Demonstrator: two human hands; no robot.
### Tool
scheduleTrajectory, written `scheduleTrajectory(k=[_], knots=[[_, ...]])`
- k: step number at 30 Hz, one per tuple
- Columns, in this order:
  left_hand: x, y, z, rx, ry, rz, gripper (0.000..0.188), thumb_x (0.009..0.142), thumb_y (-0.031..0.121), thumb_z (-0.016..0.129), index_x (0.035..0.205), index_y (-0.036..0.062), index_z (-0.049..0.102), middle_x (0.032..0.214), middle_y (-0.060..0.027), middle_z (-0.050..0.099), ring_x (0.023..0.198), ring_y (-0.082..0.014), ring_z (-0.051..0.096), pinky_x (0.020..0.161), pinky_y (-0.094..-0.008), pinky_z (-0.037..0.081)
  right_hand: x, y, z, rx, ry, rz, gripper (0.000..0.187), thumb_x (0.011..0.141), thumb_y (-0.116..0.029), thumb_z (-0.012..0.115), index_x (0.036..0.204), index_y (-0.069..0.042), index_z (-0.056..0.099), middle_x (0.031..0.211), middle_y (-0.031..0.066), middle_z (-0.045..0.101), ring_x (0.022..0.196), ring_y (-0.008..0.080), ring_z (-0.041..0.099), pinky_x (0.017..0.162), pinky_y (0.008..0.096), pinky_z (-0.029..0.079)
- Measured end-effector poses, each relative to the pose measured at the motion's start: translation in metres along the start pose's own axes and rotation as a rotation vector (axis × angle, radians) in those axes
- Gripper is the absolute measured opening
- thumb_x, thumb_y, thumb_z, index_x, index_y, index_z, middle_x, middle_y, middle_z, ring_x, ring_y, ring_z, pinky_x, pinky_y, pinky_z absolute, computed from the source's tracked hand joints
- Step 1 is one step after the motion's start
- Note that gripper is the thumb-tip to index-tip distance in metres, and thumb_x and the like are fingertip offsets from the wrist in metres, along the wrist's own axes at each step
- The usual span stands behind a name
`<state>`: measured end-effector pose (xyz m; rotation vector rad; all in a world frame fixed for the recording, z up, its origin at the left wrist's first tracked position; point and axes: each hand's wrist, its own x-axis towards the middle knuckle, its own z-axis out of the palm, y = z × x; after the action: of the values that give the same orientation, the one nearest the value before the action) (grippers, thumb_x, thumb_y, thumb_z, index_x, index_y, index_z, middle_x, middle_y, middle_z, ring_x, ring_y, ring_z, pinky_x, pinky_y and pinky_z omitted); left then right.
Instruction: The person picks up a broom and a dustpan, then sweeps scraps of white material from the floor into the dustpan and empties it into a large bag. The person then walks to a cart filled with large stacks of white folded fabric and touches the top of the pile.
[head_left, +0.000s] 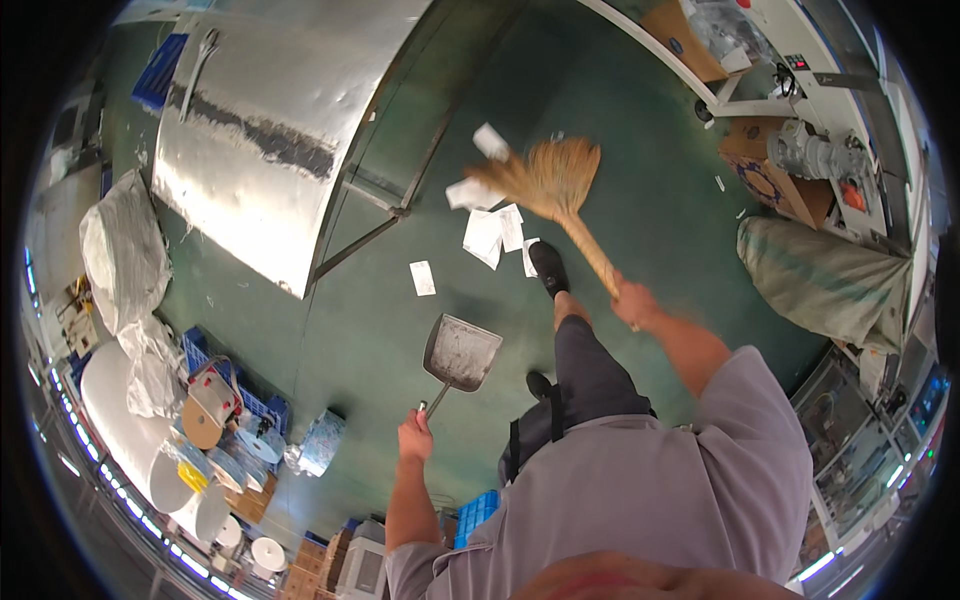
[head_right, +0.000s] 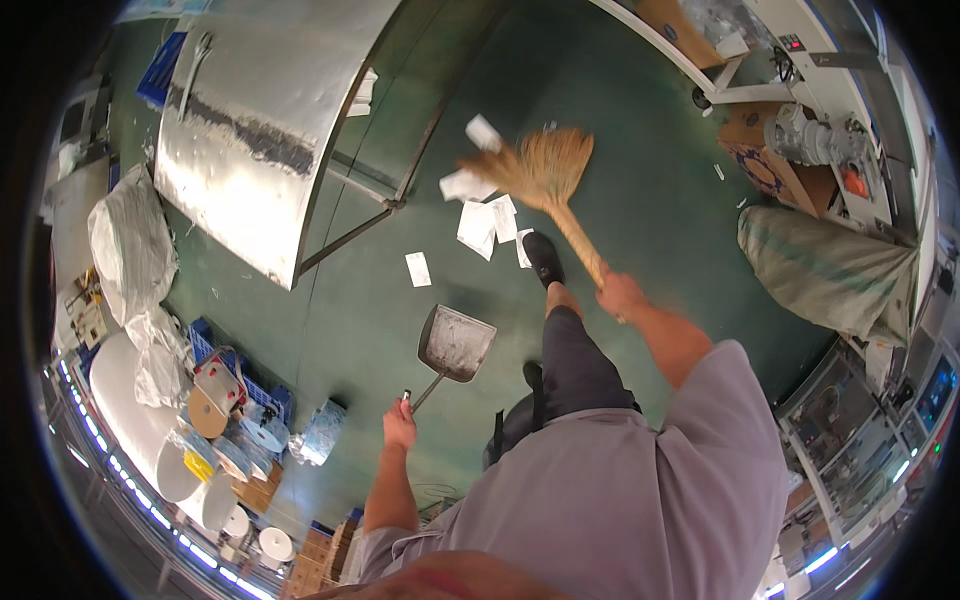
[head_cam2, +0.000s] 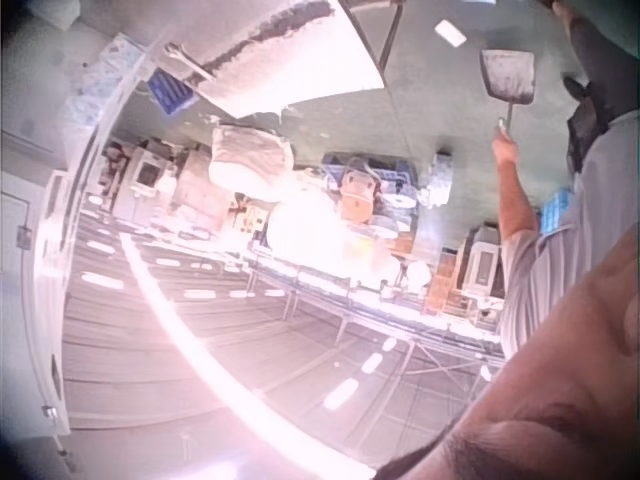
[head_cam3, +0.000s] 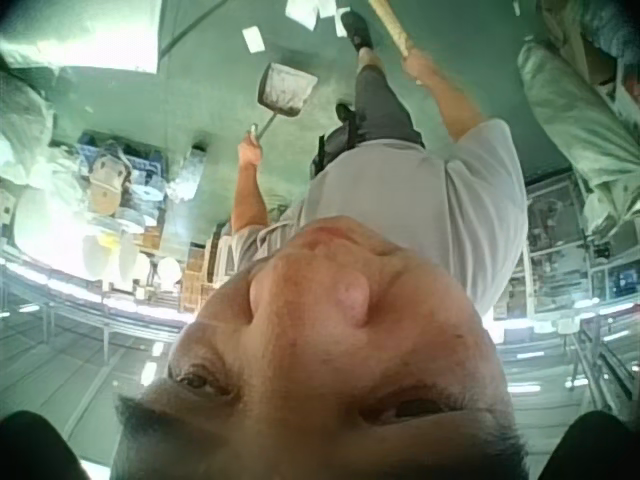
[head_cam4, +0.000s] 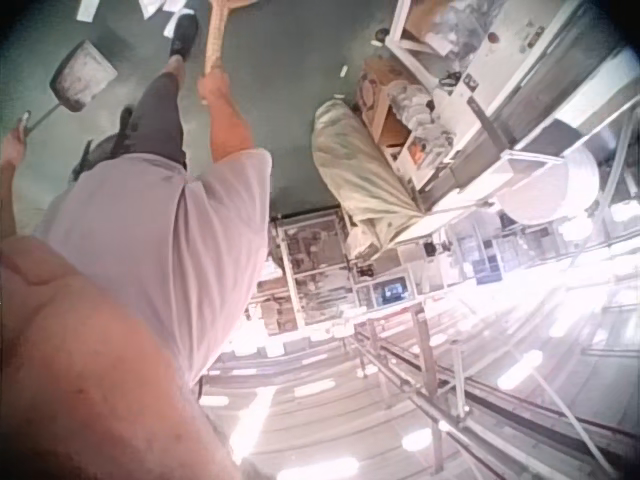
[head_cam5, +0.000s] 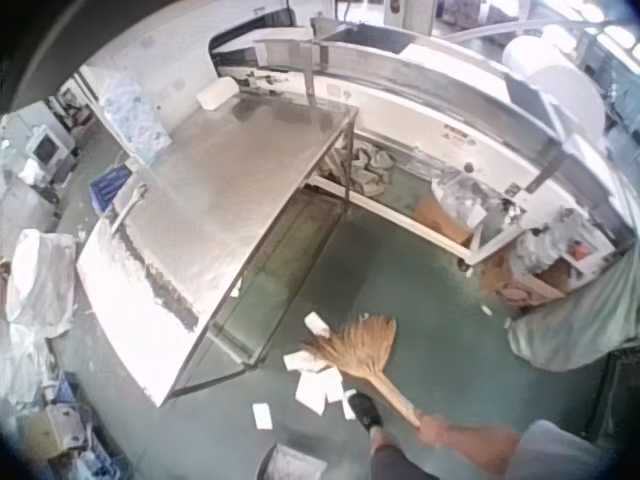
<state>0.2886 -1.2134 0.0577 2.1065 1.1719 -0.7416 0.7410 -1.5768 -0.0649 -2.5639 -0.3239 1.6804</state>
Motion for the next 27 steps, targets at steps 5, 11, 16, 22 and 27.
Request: scheduleTrajectory(k=[5,11,16,22,27], knots=[[-0.007,-0.028,0.001,-0.017,0.048,-0.018,0.038,0.105,0.034,0.042,0.091,0.0021,0.055,0.081,-0.0289,0.063,0.08,-0.0536,0.059,0.066,-0.0605,0.045,-0.081,0.026,0.03,0.048,0.159,-0.16,0.076,0.082,-0.024,0.07,0.15,-0.014,0.038,0.103,0.023,0.069,0.098,0.0434,0.066,0.086,0.0471,0.055],[0.02,-0.093,-0.001,0.002,0.139,-0.03,0.04,0.104,0.037,0.043,0.092,0.0026,0.057,0.085,-0.0292,0.065,0.081,-0.0535,0.06,0.07,-0.0607,0.047,-0.078,-0.005,0.059,0.162,0.341,-0.155,0.067,0.079,-0.022,0.074,0.142,-0.018,0.052,0.112,0.0234,0.068,0.094,0.0391,0.069,0.082,0.0425,0.057],[0.077,-0.128,-0.003,0.016,0.166,-0.038,0.045,0.104,0.043,0.042,0.094,0.0028,0.059,0.089,-0.029,0.067,0.086,-0.0524,0.062,0.077,-0.0607,0.049,-0.05,-0.116,0.127,0.816,0.057,0.073,0.061,0.073,-0.02,0.078,0.13,-0.007,0.058,0.101,0.0184,0.071,0.083,0.026,0.069,0.082,0.0402,0.056],[0.126,-0.174,-0.017,-0.045,0.182,0.057,0.048,0.102,0.047,0.045,0.095,0.0028,0.062,0.09,-0.0284,0.068,0.088,-0.0514,0.063,0.08,-0.059,0.05,-0.062,-0.221,0.259,0.005,0.076,-0.07,0.07,0.077,-0.027,0.074,0.141,-0.013,0.05,0.115,0.0233,0.068,0.108,0.0399,0.065,0.093,0.0447,0.051],[0.127,-0.198,-0.024,-0.024,0.083,0.147,0.048,0.101,0.048,0.048,0.092,0.0033,0.064,0.089,-0.0268,0.068,0.086,-0.0505,0.063,0.077,-0.0578,0.051,-0.13,-0.258,0.294,0.067,0.101,-0.112,0.074,0.081,-0.028,0.069,0.147,-0.012,0.042,0.114,0.025,0.067,0.108,0.0426,0.063,0.093,0.0474,0.051]])
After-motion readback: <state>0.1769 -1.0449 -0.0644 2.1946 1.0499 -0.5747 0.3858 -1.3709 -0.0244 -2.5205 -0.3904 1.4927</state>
